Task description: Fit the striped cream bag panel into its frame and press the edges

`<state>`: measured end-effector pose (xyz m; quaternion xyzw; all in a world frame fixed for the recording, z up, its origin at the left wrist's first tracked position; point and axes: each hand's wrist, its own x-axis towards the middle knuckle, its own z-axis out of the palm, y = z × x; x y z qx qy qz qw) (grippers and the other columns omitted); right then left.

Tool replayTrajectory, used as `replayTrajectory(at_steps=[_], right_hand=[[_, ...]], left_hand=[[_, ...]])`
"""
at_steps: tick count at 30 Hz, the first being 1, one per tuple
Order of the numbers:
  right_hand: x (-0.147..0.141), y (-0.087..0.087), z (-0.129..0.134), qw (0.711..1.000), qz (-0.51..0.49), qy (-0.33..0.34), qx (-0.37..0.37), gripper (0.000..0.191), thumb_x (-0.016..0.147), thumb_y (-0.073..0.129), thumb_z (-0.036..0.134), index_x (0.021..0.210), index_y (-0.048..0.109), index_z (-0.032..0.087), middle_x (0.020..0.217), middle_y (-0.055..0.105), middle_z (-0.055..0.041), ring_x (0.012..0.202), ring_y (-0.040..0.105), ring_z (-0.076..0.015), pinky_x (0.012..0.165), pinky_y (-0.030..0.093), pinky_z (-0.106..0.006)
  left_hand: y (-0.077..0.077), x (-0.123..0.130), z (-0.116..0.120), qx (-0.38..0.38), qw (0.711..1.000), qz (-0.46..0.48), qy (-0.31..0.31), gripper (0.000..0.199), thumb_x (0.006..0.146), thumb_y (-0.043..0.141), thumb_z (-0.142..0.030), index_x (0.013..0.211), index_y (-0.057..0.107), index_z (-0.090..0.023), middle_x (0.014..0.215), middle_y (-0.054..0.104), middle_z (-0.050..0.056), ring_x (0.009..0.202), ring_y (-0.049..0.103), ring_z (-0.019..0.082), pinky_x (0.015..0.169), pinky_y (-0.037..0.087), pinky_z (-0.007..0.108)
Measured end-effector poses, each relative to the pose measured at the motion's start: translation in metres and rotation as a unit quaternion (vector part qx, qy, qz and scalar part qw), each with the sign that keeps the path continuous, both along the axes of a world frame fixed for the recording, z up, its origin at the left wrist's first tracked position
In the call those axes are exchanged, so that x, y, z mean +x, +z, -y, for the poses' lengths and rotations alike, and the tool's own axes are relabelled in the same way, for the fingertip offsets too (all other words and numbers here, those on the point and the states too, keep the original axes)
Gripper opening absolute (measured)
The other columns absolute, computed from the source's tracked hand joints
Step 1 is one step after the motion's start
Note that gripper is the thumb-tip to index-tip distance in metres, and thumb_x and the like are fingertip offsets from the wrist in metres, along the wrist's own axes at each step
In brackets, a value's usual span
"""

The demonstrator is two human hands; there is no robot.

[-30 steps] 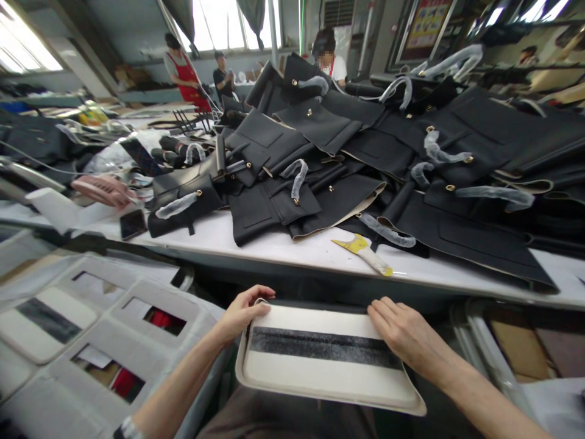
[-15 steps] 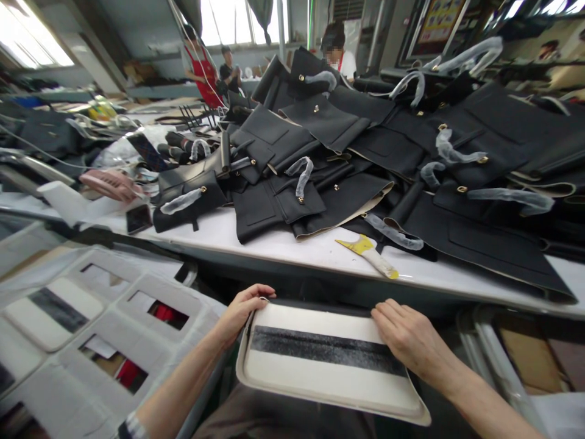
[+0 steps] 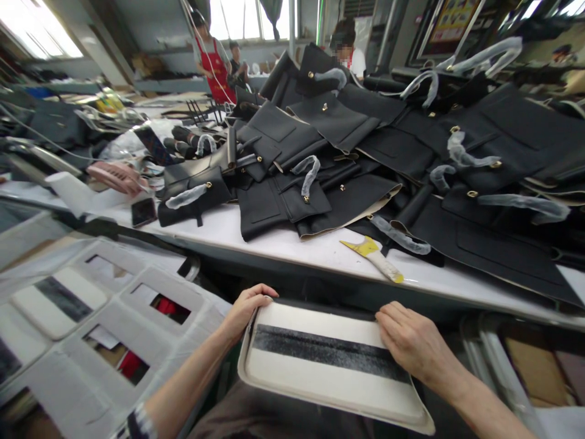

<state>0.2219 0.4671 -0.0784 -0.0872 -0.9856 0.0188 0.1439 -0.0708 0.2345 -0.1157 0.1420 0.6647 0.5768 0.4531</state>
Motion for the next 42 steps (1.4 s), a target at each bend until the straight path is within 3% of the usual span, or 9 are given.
replayTrajectory(at_steps=[5, 9, 12, 16, 20, 29, 42], right_hand=[[-0.025, 0.021, 0.02, 0.991, 0.015, -0.04, -0.123, 0.02, 0.092, 0.046, 0.018, 0.089, 0.065, 0.02, 0.093, 0.063, -0.0059, 0.087, 0.058, -0.0176, 0.077, 0.046, -0.032], [-0.077, 0.036, 0.06, 0.966, -0.005, -0.057, -0.251, 0.022, 0.095, 0.046, 0.027, 0.085, 0.065, 0.021, 0.088, 0.062, -0.0039, 0.082, 0.058, -0.0155, 0.074, 0.044, -0.029], [-0.122, 0.037, 0.09, 0.955, 0.024, -0.049, -0.291, 0.019, 0.093, 0.052, 0.03, 0.082, 0.065, 0.021, 0.086, 0.061, -0.002, 0.08, 0.058, -0.0148, 0.071, 0.042, -0.027], [-0.167, 0.029, 0.115, 0.964, 0.07, -0.047, -0.251, 0.02, 0.093, 0.053, 0.031, 0.083, 0.066, 0.02, 0.088, 0.062, -0.0015, 0.08, 0.059, -0.0148, 0.071, 0.041, -0.027], [-0.187, 0.021, 0.122, 0.976, 0.097, -0.046, -0.188, 0.025, 0.096, 0.046, 0.028, 0.086, 0.067, 0.019, 0.09, 0.062, -0.0031, 0.085, 0.06, -0.0156, 0.072, 0.041, -0.027], [-0.194, 0.018, 0.142, 0.993, 0.105, -0.013, -0.043, 0.022, 0.092, 0.042, 0.016, 0.084, 0.063, 0.016, 0.088, 0.061, -0.0074, 0.086, 0.057, -0.021, 0.061, 0.037, -0.03], [-0.198, 0.007, 0.143, 0.993, 0.114, -0.015, -0.021, 0.018, 0.09, 0.044, 0.014, 0.086, 0.062, 0.016, 0.089, 0.061, -0.0076, 0.085, 0.057, -0.0214, 0.064, 0.04, -0.031]], left_hand=[[-0.002, -0.001, -0.001, 0.016, 0.999, 0.035, 0.022, 0.016, 0.064, 0.06, -0.019, 0.078, 0.066, -0.016, 0.061, 0.055, -0.003, 0.053, 0.042, 0.008, 0.05, 0.027, 0.02], [0.001, 0.002, 0.002, 0.038, 0.996, 0.078, 0.034, 0.02, 0.062, 0.06, -0.019, 0.082, 0.063, -0.016, 0.069, 0.061, -0.001, 0.054, 0.046, 0.009, 0.052, 0.033, 0.021], [0.005, 0.005, 0.004, 0.054, 0.993, 0.091, 0.054, 0.024, 0.061, 0.059, -0.018, 0.085, 0.06, -0.017, 0.082, 0.066, 0.001, 0.06, 0.052, 0.01, 0.058, 0.039, 0.023], [0.006, 0.007, 0.005, 0.065, 0.992, 0.072, 0.084, 0.027, 0.059, 0.06, -0.016, 0.086, 0.058, -0.018, 0.088, 0.068, 0.002, 0.07, 0.056, 0.012, 0.065, 0.042, 0.025], [0.004, 0.008, 0.005, 0.064, 0.991, 0.05, 0.103, 0.024, 0.061, 0.061, -0.018, 0.085, 0.059, -0.017, 0.081, 0.067, 0.001, 0.072, 0.055, 0.014, 0.067, 0.041, 0.025], [0.004, 0.01, 0.005, 0.072, 0.989, 0.021, 0.126, 0.02, 0.061, 0.059, -0.017, 0.081, 0.058, -0.018, 0.073, 0.062, -0.002, 0.071, 0.054, 0.013, 0.065, 0.039, 0.024], [0.002, 0.009, 0.009, 0.065, 0.991, -0.038, 0.107, 0.012, 0.064, 0.06, -0.018, 0.077, 0.06, -0.017, 0.07, 0.06, -0.001, 0.066, 0.051, 0.013, 0.064, 0.038, 0.024]])
